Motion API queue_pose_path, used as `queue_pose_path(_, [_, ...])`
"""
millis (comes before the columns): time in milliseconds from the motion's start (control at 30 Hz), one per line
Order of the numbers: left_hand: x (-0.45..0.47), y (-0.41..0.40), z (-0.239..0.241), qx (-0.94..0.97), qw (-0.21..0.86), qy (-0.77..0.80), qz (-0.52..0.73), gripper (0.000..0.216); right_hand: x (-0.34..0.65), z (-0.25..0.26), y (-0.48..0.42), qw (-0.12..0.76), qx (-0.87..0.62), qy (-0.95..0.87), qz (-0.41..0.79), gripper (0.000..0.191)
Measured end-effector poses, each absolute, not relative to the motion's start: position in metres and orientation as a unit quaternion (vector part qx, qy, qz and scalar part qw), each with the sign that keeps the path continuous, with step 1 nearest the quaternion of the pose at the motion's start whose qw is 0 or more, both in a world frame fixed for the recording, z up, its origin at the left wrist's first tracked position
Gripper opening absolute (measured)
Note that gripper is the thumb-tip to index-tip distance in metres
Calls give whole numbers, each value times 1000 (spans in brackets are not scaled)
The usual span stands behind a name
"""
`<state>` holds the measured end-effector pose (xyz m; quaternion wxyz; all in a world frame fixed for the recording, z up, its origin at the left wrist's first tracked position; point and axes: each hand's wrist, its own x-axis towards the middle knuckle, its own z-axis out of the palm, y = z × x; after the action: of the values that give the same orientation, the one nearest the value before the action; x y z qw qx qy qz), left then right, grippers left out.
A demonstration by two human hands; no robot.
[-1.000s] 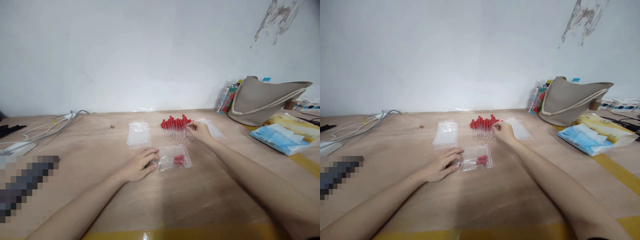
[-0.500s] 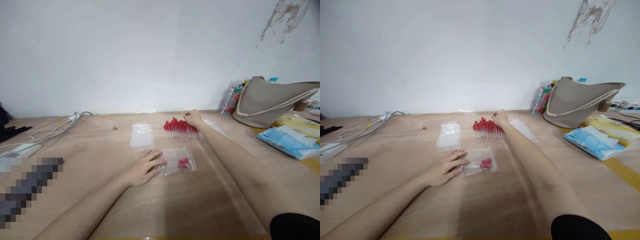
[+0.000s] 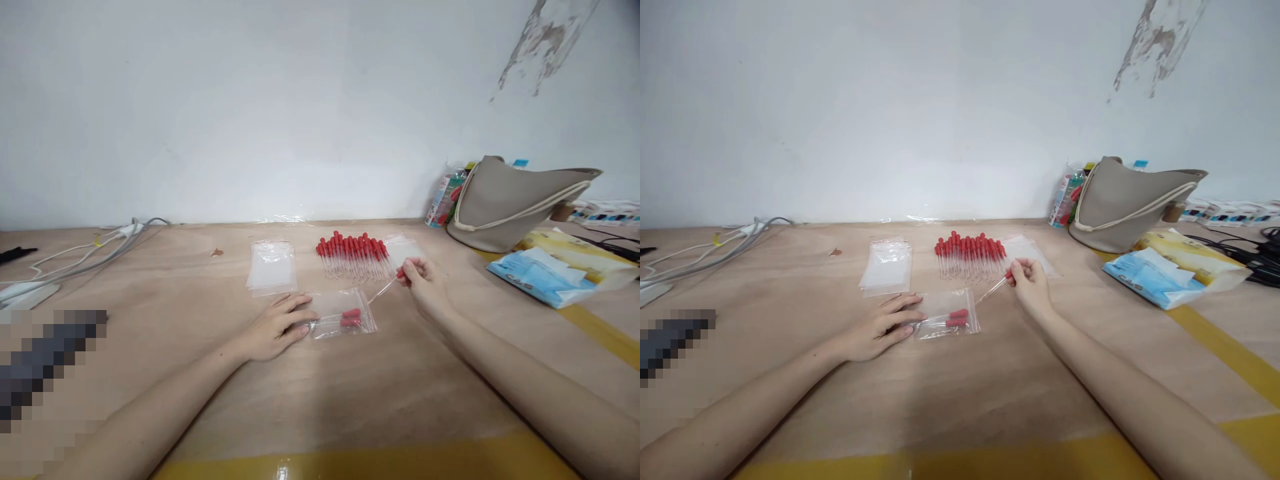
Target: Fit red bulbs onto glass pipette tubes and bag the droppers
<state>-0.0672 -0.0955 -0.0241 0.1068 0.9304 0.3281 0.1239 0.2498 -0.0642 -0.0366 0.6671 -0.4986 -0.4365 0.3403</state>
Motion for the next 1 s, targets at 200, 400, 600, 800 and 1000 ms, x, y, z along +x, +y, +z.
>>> queue_pose_path(200, [-68,-97,-23,928,109,335,118,35,235,-56,-74,625,-474,-377,493,36])
queue_pose_path(400, [-66,-98,-21,924,121,335,137,44,237,-53,-80,505,-440,-463,581,32])
queue_pose_path(600, [-65,-98,-21,923,124,338,138,44,231,-51,-83,439,-475,-552,527,32])
queue_pose_path(800, [-64,-98,-21,923,122,336,142,43,219,-51,-85,400,-473,-647,446,28])
queue_pose_path(1000, [-65,-96,-23,926,116,331,136,44,215,-45,-90,407,-409,-617,535,26])
